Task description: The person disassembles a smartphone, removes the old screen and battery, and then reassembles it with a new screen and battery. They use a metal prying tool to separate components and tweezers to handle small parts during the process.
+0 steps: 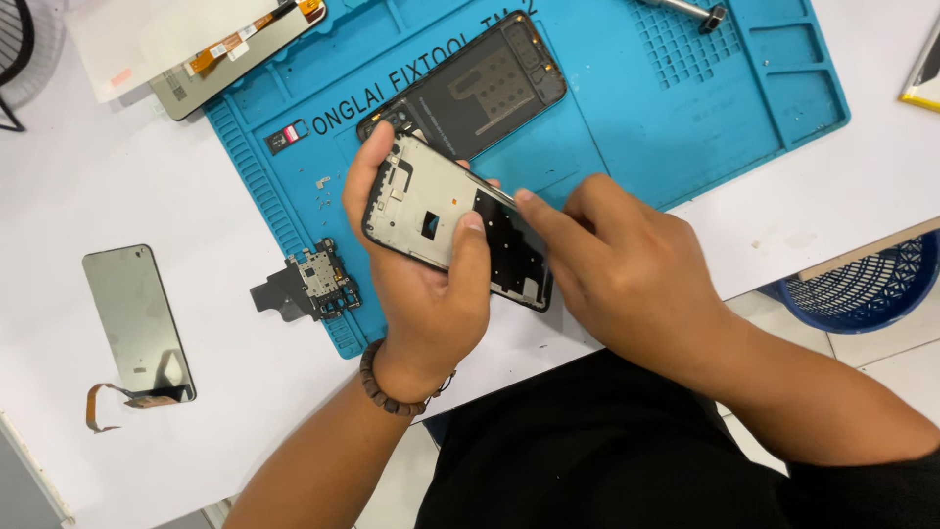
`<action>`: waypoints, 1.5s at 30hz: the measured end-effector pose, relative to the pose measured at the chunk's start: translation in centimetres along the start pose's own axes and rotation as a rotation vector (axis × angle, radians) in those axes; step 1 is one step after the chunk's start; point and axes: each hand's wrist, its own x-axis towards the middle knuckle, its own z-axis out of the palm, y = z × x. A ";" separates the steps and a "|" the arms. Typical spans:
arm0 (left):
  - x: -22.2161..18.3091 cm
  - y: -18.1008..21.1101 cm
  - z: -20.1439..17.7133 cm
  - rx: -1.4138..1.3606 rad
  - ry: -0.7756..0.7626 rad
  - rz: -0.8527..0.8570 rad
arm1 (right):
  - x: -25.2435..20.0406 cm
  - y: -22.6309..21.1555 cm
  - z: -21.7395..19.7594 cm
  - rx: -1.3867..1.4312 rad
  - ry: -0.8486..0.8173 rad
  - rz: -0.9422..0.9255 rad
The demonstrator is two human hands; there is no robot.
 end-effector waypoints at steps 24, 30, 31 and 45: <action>0.0 0.2 -0.4 0.051 -0.014 0.052 | 2.5 -1.2 -0.4 0.082 0.019 -0.012; -0.1 0.2 -0.1 -0.025 -0.035 0.045 | 5.3 -1.8 -0.4 0.090 0.066 -0.072; -0.1 0.3 -0.1 -0.044 -0.034 0.021 | 5.6 -1.9 -0.3 0.093 0.050 -0.089; -0.1 2.0 -1.1 -0.031 -0.116 0.064 | 5.2 -0.8 -2.4 -0.092 0.135 -0.173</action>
